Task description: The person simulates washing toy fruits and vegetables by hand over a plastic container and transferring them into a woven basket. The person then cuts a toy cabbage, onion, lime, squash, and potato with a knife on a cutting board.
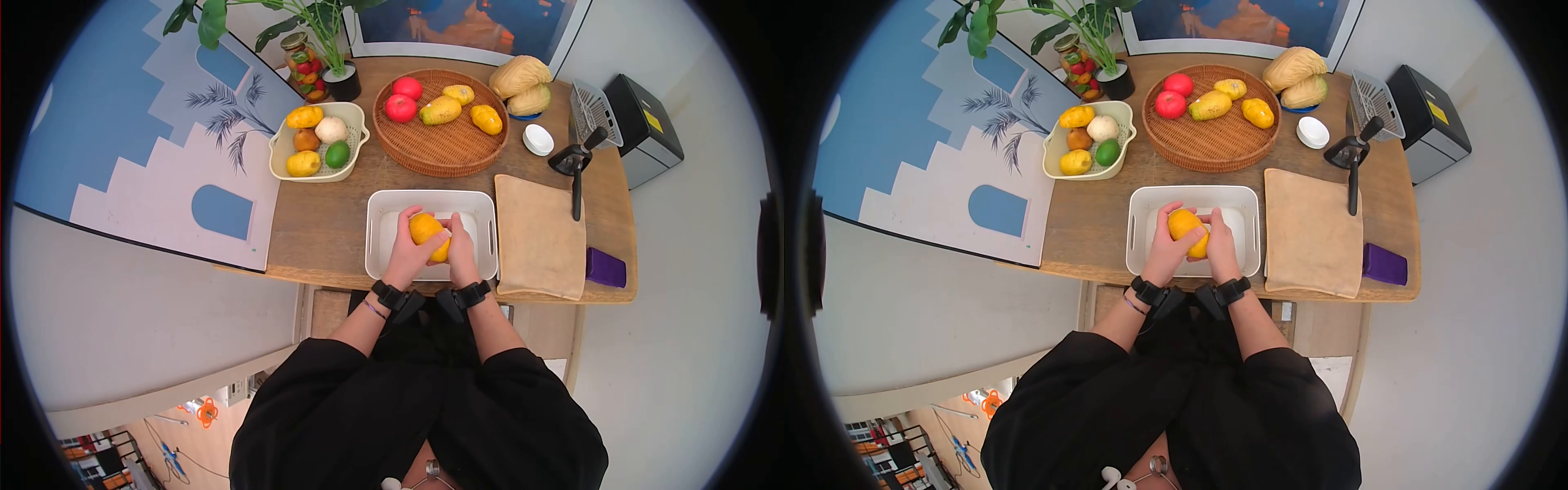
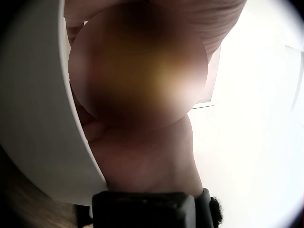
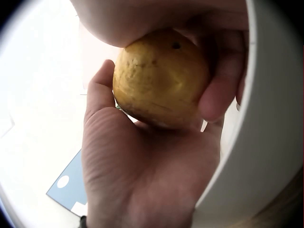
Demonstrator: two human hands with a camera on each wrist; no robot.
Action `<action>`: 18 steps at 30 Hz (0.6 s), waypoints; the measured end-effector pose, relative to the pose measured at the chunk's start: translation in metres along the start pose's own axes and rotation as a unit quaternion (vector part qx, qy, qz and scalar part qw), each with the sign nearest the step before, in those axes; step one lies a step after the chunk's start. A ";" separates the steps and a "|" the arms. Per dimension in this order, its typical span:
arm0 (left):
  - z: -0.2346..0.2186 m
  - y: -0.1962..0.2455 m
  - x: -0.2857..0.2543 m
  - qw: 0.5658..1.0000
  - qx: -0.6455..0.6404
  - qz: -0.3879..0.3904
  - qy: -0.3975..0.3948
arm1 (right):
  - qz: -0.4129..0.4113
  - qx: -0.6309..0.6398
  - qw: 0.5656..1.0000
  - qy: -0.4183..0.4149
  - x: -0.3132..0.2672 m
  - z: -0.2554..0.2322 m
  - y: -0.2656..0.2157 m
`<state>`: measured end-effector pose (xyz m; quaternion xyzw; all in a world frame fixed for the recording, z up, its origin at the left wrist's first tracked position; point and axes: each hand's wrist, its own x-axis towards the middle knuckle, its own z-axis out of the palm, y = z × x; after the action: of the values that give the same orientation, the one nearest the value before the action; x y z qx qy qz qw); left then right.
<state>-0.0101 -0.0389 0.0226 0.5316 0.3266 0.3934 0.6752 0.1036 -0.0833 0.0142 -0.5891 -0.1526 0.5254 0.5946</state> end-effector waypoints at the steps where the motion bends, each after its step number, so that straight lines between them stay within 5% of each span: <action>1: 0.001 0.000 0.000 1.000 -0.011 0.011 -0.009 | -0.001 0.030 0.999 0.012 0.002 -0.001 0.001; 5: -0.003 -0.006 0.002 0.999 -0.003 0.005 0.033 | 0.009 0.039 0.999 -0.021 0.001 -0.002 0.001; 7: -0.007 -0.013 0.008 0.997 -0.043 -0.009 0.067 | -0.105 0.013 0.992 -0.065 -0.001 0.002 0.002; 10: -0.013 -0.018 0.008 0.991 -0.083 -0.016 0.101 | -0.160 -0.075 0.982 -0.073 -0.013 0.011 0.001; 14: -0.015 -0.030 0.012 0.984 -0.123 0.009 0.129 | -0.141 -0.122 0.979 -0.082 -0.019 0.007 -0.013; 16: -0.011 -0.021 0.010 0.981 -0.132 -0.015 0.143 | -0.091 0.029 0.993 -0.069 -0.018 0.007 -0.027; 18: -0.011 -0.017 0.009 0.977 -0.141 -0.038 0.155 | -0.111 0.037 0.991 -0.066 -0.013 0.012 -0.049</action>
<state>-0.0118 -0.0277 0.0036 0.3508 0.3892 0.4870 0.6988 0.1102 -0.0754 0.0654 -0.5101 -0.2363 0.4993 0.6593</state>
